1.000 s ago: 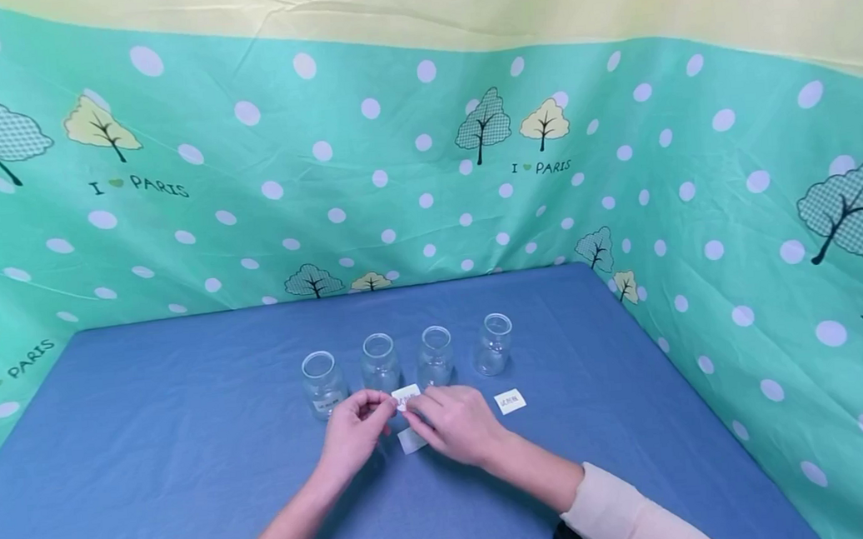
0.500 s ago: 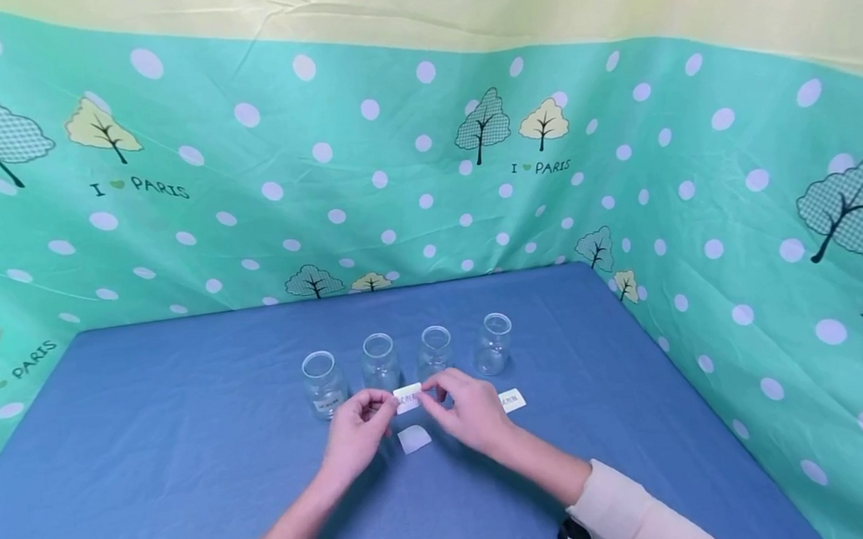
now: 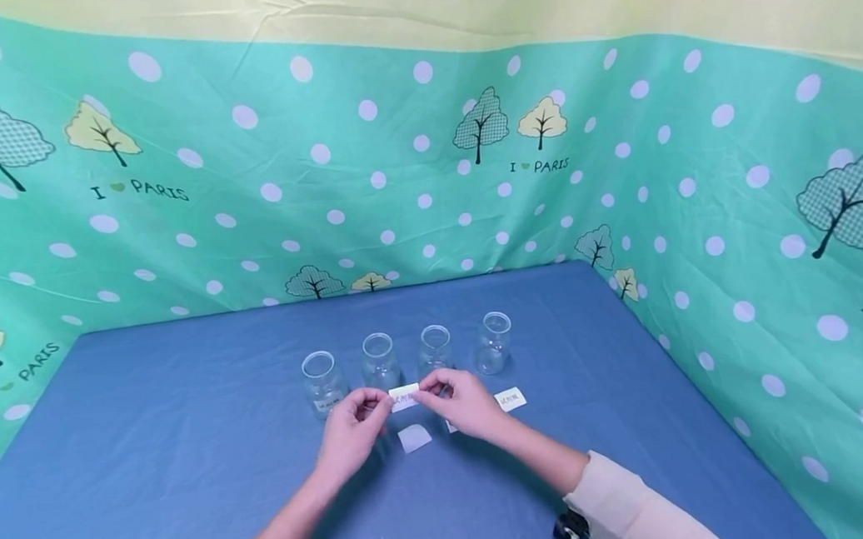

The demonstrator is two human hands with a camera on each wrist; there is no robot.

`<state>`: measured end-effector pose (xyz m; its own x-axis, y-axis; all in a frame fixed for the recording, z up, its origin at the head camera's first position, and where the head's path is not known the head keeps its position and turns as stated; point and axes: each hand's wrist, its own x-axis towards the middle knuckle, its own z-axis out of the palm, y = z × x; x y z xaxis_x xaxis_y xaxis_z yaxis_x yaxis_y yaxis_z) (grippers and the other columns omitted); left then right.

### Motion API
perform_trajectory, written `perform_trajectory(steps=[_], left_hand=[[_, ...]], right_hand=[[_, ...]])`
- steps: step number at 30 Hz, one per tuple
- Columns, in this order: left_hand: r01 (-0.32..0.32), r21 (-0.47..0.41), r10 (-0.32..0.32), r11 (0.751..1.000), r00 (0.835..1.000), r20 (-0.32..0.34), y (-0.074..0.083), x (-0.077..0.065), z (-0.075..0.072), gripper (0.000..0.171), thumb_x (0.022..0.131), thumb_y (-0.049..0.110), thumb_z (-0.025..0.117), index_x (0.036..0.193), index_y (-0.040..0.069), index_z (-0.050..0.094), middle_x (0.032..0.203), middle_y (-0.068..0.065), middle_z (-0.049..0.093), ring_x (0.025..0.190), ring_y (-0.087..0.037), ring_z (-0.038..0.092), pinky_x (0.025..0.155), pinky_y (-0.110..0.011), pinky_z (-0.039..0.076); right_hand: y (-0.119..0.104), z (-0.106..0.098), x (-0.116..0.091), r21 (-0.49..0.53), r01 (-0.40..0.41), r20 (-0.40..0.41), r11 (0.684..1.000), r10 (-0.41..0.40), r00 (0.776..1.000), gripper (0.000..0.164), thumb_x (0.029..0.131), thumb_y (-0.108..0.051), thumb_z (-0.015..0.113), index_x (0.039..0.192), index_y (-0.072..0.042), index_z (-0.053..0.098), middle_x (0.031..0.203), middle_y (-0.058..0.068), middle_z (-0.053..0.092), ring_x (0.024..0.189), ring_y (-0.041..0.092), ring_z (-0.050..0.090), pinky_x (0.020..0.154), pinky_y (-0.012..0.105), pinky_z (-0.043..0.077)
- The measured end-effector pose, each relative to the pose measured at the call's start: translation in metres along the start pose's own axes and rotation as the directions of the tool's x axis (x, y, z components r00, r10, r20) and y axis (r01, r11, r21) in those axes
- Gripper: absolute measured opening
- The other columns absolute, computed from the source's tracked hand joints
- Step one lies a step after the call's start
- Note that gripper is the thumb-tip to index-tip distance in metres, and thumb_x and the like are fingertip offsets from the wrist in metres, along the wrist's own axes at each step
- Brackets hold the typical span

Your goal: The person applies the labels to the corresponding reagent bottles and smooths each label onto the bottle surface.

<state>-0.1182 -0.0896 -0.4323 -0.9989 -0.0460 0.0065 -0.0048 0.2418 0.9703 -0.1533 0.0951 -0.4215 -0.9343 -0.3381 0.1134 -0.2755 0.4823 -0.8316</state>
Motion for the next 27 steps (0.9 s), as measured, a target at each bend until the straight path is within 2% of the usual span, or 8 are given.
perform_trajectory(steps=[8,12,18,23,27], left_hand=[[-0.057,0.137,0.061,0.989,0.998,-0.021,-0.009,0.003,-0.005,0.013,0.083,0.017,0.07,0.088,0.005,0.066,0.076,-0.006,0.065,0.055,-0.005,0.048,0.05,-0.021,0.042],[-0.057,0.171,0.063,0.984,0.998,-0.027,-0.014,0.006,-0.008,0.011,0.082,0.017,0.072,0.085,0.008,0.066,0.075,-0.004,0.064,0.054,-0.004,0.047,0.049,-0.021,0.042],[-0.034,0.171,0.042,0.985,0.998,-0.039,-0.014,0.007,-0.01,0.016,0.081,0.018,0.072,0.088,0.006,0.065,0.077,-0.006,0.065,0.05,-0.009,0.053,0.047,-0.022,0.045],[-0.018,0.135,0.022,0.991,1.0,-0.022,-0.012,0.008,-0.011,0.016,0.083,0.016,0.07,0.092,0.004,0.065,0.078,-0.008,0.064,0.049,-0.021,0.059,0.046,-0.024,0.046],[-0.01,0.129,0.013,0.992,1.0,-0.019,-0.012,0.009,-0.012,0.012,0.085,0.013,0.068,0.092,0.003,0.065,0.077,-0.008,0.064,0.048,-0.022,0.059,0.045,-0.024,0.046]], right_hand=[[0.001,0.004,0.005,-0.032,0.012,0.019,0.999,-0.011,1.0,0.013,0.085,-0.022,0.068,0.089,-0.009,0.069,0.077,0.001,0.066,0.063,0.004,0.05,0.057,0.018,0.044],[0.002,0.005,0.008,-0.059,0.023,0.025,0.998,-0.021,0.999,0.013,0.086,-0.023,0.067,0.089,-0.01,0.069,0.076,0.0,0.066,0.062,0.006,0.05,0.056,0.019,0.043],[-0.001,0.006,0.009,-0.041,0.012,0.036,0.999,-0.011,0.999,0.013,0.086,-0.024,0.067,0.089,-0.01,0.069,0.074,0.0,0.065,0.059,0.009,0.05,0.053,0.019,0.042],[0.0,0.008,0.01,-0.038,0.011,0.053,0.999,-0.009,0.999,0.013,0.086,-0.023,0.067,0.089,-0.011,0.069,0.074,0.0,0.064,0.056,0.007,0.048,0.05,0.019,0.041],[0.0,0.011,0.013,-0.045,0.02,0.068,0.999,-0.017,0.998,0.012,0.087,-0.022,0.067,0.089,-0.011,0.069,0.074,0.0,0.064,0.056,0.005,0.048,0.051,0.019,0.042]])
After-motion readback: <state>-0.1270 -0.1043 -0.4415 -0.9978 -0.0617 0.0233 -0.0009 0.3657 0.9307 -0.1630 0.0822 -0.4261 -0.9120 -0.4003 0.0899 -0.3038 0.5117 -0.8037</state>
